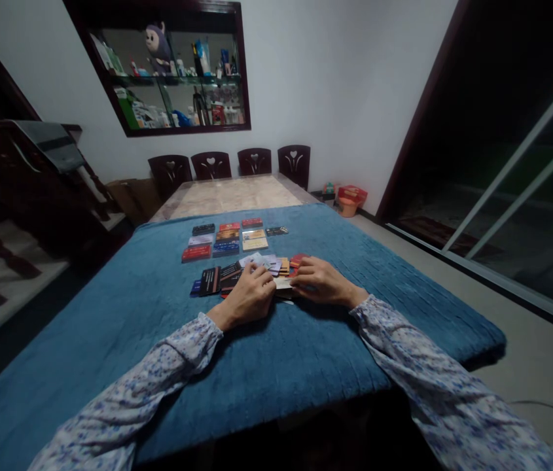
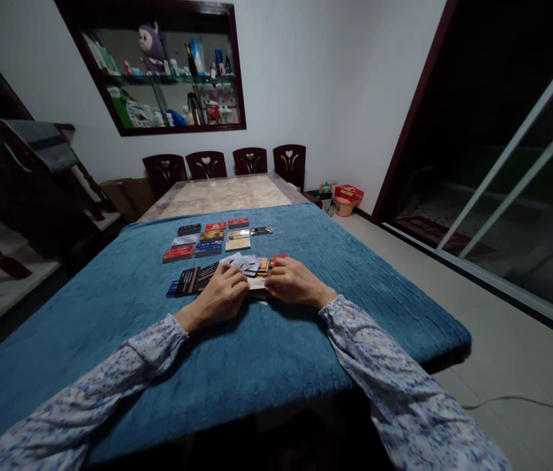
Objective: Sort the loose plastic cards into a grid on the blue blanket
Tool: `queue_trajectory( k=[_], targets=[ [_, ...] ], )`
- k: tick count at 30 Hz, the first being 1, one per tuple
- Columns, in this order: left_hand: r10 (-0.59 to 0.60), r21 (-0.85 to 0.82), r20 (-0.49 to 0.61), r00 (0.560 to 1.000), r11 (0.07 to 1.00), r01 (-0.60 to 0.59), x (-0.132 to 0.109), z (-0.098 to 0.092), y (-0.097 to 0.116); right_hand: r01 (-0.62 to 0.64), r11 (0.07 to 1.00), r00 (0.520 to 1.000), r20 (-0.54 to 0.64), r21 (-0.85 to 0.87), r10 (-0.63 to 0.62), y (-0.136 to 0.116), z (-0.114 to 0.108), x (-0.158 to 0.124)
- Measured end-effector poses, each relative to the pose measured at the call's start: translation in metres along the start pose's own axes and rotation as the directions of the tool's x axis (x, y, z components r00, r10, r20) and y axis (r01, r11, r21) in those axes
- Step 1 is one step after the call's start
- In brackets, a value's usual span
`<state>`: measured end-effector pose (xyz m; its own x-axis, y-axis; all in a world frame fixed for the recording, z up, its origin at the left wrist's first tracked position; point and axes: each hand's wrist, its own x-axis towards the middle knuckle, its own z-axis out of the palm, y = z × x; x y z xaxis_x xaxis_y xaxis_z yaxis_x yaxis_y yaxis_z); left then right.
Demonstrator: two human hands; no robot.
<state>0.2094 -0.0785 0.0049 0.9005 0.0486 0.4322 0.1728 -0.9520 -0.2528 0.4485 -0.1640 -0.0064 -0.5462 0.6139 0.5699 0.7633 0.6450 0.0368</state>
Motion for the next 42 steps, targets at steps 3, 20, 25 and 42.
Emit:
queue_trajectory(
  k=[3,20,25,42],
  targets=[
    [-0.075,-0.04,-0.043,0.996,0.996,0.074,0.0,0.002,-0.004,-0.071,0.997,0.996,-0.062,-0.013,0.07,0.003,0.003,-0.001],
    [-0.275,-0.173,0.001,0.961,0.947,0.271,-0.007,0.013,-0.01,-0.236,0.971,0.972,-0.025,-0.029,0.235,0.006,0.016,-0.007],
    [-0.312,-0.169,0.032,0.95,0.935,0.312,-0.007,0.013,-0.008,-0.273,0.96,0.96,0.038,-0.069,0.276,0.007,0.022,-0.008],
    [-0.336,-0.215,0.026,0.941,0.918,0.334,-0.005,0.013,-0.009,-0.292,0.956,0.956,-0.019,-0.014,0.292,0.009,0.024,-0.008]
  ],
)
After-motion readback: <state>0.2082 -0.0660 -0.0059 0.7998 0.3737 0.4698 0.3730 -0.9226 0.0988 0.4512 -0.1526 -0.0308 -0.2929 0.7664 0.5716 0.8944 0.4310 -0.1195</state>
